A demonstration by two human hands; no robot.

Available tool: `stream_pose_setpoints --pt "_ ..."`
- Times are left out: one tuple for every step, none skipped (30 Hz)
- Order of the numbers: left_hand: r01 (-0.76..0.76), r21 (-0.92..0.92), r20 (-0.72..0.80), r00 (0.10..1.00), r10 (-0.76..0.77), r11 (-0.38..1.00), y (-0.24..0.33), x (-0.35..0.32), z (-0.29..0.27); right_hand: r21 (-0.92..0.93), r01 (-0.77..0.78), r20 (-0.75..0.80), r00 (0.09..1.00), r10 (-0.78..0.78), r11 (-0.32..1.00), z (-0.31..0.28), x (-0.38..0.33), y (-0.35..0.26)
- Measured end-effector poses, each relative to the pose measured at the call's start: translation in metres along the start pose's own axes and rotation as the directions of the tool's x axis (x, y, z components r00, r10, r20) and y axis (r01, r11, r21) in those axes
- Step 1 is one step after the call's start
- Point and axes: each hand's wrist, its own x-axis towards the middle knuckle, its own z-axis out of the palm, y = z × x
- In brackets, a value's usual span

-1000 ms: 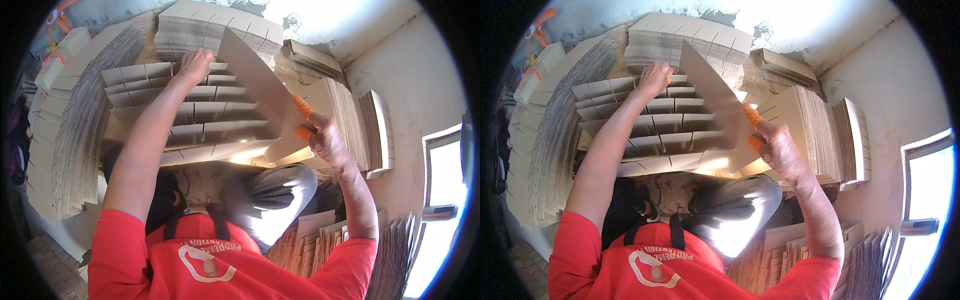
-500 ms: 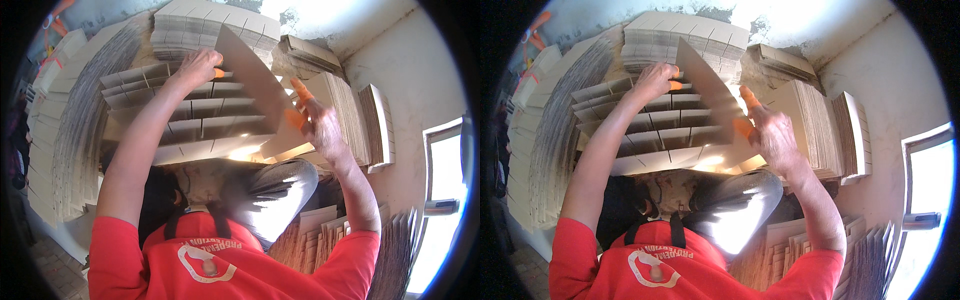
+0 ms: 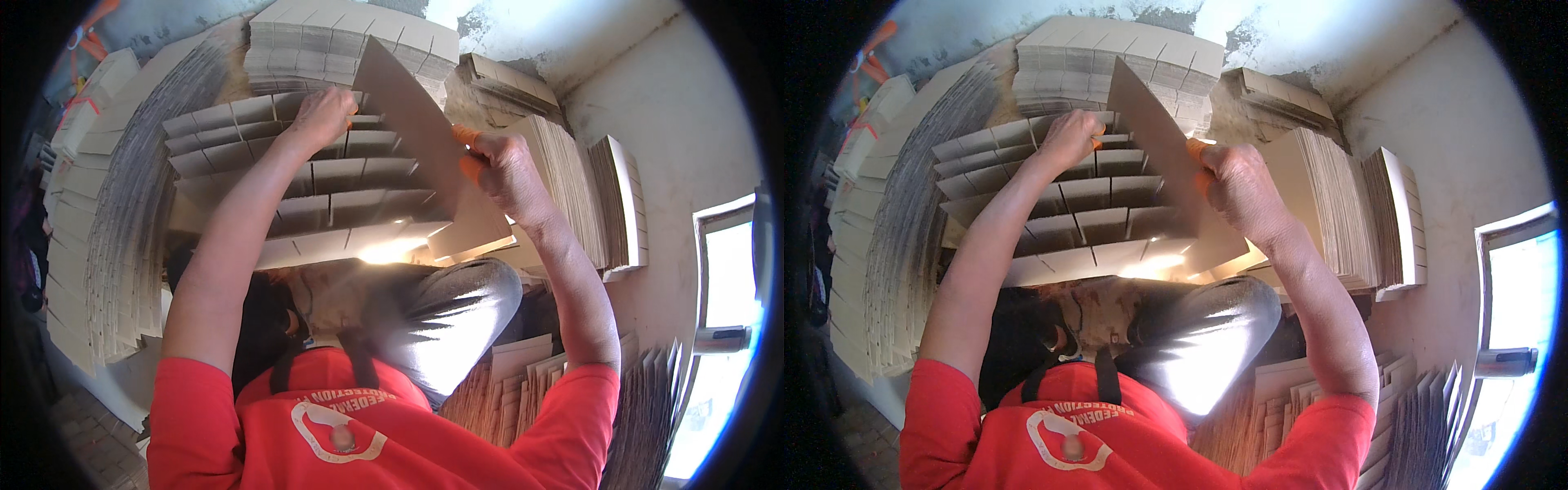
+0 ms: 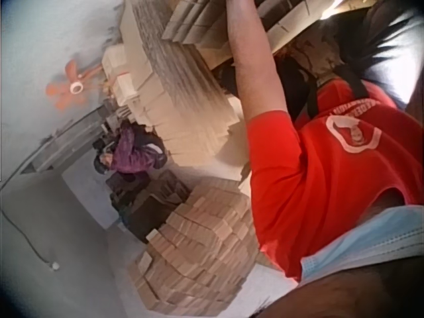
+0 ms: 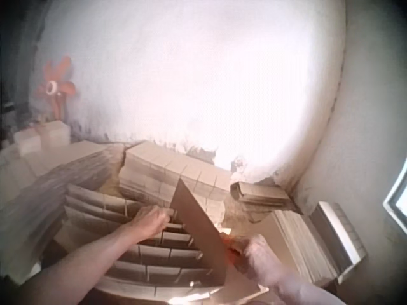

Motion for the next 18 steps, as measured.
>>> stream_pose_setpoints --pt "0.0 0.001 -0.003 1.0 0.0 1.0 0.001 0.001 0.0 0.09 -0.024 0.016 1.0 0.022 0.996 0.0 0.001 0.005" --pt "0.0 0.003 -0.005 1.0 0.0 1.0 0.002 0.001 0.0 0.179 -0.048 0.033 0.999 0.043 0.983 0.0 0.002 0.008" --pt "-0.01 0.005 -0.012 1.0 0.01 1.0 0.001 0.0 -0.001 0.178 -0.108 0.06 0.993 0.098 0.978 -0.002 0.006 0.007" --pt "-0.019 0.008 -0.019 1.0 0.02 1.0 0.0 0.0 -0.002 0.176 -0.166 0.087 0.984 0.153 0.97 -0.006 0.01 0.004" --pt "-0.029 0.01 -0.026 0.999 0.029 1.0 -0.001 -0.001 -0.002 0.172 -0.224 0.114 0.972 0.207 0.959 -0.007 0.012 0.002" --pt "-0.02 0.007 -0.003 1.0 0.02 1.0 0.0 0.0 -0.004 0.126 -0.17 0.074 0.984 0.162 0.977 -0.007 0.012 0.003" --pt "-0.012 0.004 0.02 1.0 0.012 1.0 0.002 0.001 -0.005 0.078 -0.116 0.036 0.993 0.114 0.99 -0.004 0.01 0.007" --pt "-0.003 0.001 0.043 0.999 0.003 1.0 0.004 0.001 -0.006 0.027 -0.063 0.001 0.998 0.063 0.998 -0.001 0.008 0.01" --pt "-0.001 0.017 0.039 0.999 0.0 1.0 0.005 0.0 -0.006 -0.016 -0.037 -0.006 0.999 0.037 0.999 0.004 0.004 0.012" --pt "0.001 0.033 0.035 0.999 -0.002 0.999 0.005 -0.002 -0.007 -0.06 -0.011 -0.012 1.0 0.011 0.998 0.01 0.0 0.014" --pt "0.003 0.048 0.031 0.999 -0.004 0.999 0.006 -0.003 -0.007 -0.104 0.014 -0.017 1.0 -0.016 0.995 0.016 -0.004 0.017" --pt "0.0 0.011 0.03 1.0 0.0 1.0 0.009 -0.004 -0.01 -0.048 0.035 0.005 0.999 -0.035 0.998 0.018 -0.002 0.019" --pt "-0.003 -0.026 0.03 1.0 0.004 1.0 0.013 -0.005 -0.014 0.001 0.025 0.015 1.0 -0.025 1.0 0.016 -0.001 0.018" --pt "-0.007 -0.064 0.029 1.0 0.009 0.998 0.016 -0.004 -0.015 0.048 0.013 0.024 1.0 -0.014 0.999 0.01 0.0 0.015" --pt "0.0 -0.057 0.046 0.999 0.002 0.998 0.016 -0.004 -0.014 0.095 0.006 0.033 0.999 -0.009 0.995 0.005 0.002 0.009" --pt "0.007 -0.049 0.063 0.998 -0.003 0.999 0.015 -0.004 -0.01 0.08 0.014 0.046 0.999 -0.018 0.997 0.006 0.004 0.008" --pt "0.013 -0.042 0.08 0.997 -0.01 0.999 0.013 -0.003 -0.007 0.065 0.022 0.058 0.998 -0.026 0.998 0.006 0.006 0.008" --pt "-0.023 -0.041 0.048 0.999 0.025 0.999 0.009 -0.002 -0.003 0.047 0.03 0.07 0.997 -0.033 0.998 0.006 0.008 0.008"
